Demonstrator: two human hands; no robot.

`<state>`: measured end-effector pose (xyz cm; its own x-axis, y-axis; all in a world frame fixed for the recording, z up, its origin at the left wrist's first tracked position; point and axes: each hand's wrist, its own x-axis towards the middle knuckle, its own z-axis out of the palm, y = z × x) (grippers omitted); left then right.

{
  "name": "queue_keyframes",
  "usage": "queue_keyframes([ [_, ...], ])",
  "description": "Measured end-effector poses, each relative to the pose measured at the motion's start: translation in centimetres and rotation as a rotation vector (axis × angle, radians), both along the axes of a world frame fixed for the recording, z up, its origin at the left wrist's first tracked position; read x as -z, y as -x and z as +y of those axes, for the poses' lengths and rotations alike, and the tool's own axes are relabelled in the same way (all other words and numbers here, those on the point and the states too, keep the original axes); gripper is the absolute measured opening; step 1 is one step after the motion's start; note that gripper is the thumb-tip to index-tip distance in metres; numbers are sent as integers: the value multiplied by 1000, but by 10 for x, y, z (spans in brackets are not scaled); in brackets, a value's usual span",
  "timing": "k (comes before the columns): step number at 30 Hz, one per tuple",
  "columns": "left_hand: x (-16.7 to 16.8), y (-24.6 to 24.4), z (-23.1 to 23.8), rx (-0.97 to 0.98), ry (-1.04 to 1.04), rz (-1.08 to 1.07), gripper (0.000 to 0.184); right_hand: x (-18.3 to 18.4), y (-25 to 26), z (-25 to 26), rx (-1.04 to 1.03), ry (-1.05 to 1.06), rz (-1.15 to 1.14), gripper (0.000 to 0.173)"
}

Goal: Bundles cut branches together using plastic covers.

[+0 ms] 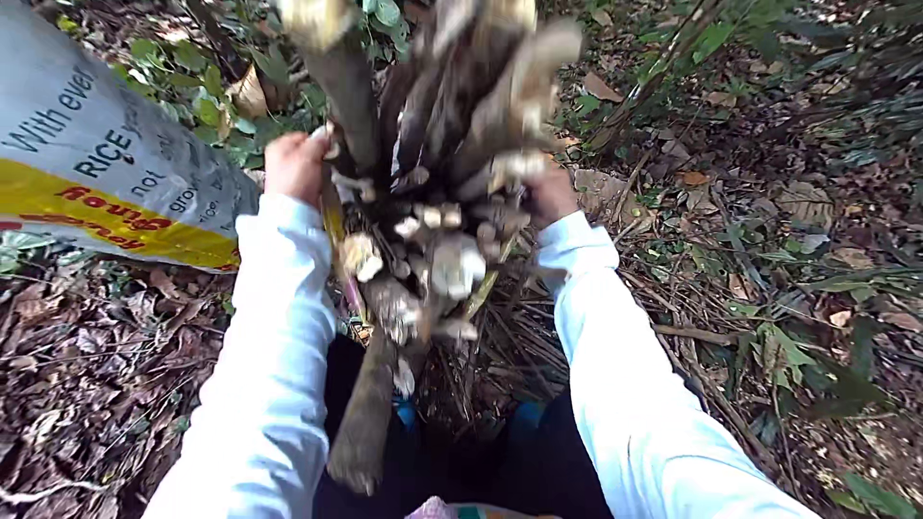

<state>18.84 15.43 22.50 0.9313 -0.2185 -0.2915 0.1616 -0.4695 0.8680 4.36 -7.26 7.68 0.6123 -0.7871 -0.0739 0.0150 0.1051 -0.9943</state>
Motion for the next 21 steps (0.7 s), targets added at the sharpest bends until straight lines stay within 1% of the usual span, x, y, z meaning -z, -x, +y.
queue_keyframes([
  [1,46,-37,4,54,107,-213,25,2,-7,-3,20,-30,-34,16],
  [2,74,-65,2,104,188,-291,30,7,-15,-6,49,-51,-37,12],
  [3,94,-82,-3,134,224,-306,38,15,-21,-8,65,-58,1,11],
  [4,109,-90,-10,126,240,-286,42,26,-22,-9,66,-72,38,18],
  [6,124,-92,-24,46,245,-252,46,43,-15,-7,45,-73,76,31],
  [7,125,-93,-30,9,230,-248,46,47,-8,-5,28,-62,86,34],
  [8,128,-95,-32,-9,197,-242,48,47,4,1,-4,-79,115,40],
  [9,135,-98,-31,-17,162,-233,49,50,20,12,-51,-134,135,51],
  [10,141,-100,-29,-24,133,-232,51,51,35,28,-108,-228,159,62],
  [12,150,-104,-28,-34,113,-251,52,46,52,69,-159,-519,210,77],
  [13,152,-102,-26,-33,109,-268,51,38,54,90,-141,-663,221,82],
  [14,151,-98,-22,-23,87,-276,51,25,51,109,-62,-761,250,84],
  [15,148,-94,-17,14,35,-277,52,14,47,121,10,-801,281,83],
  [16,142,-89,-10,91,-55,-274,53,28,51,118,-35,-774,209,83],
  [17,130,-80,-2,209,-187,-270,53,42,52,114,-45,-696,161,79],
  [19,95,-62,14,458,-487,-294,50,64,56,109,7,-452,167,64],
  [20,77,-60,22,530,-591,-312,52,69,59,108,7,-351,203,59],
  [21,61,-61,31,532,-664,-337,52,66,61,111,-1,-269,226,52],
])
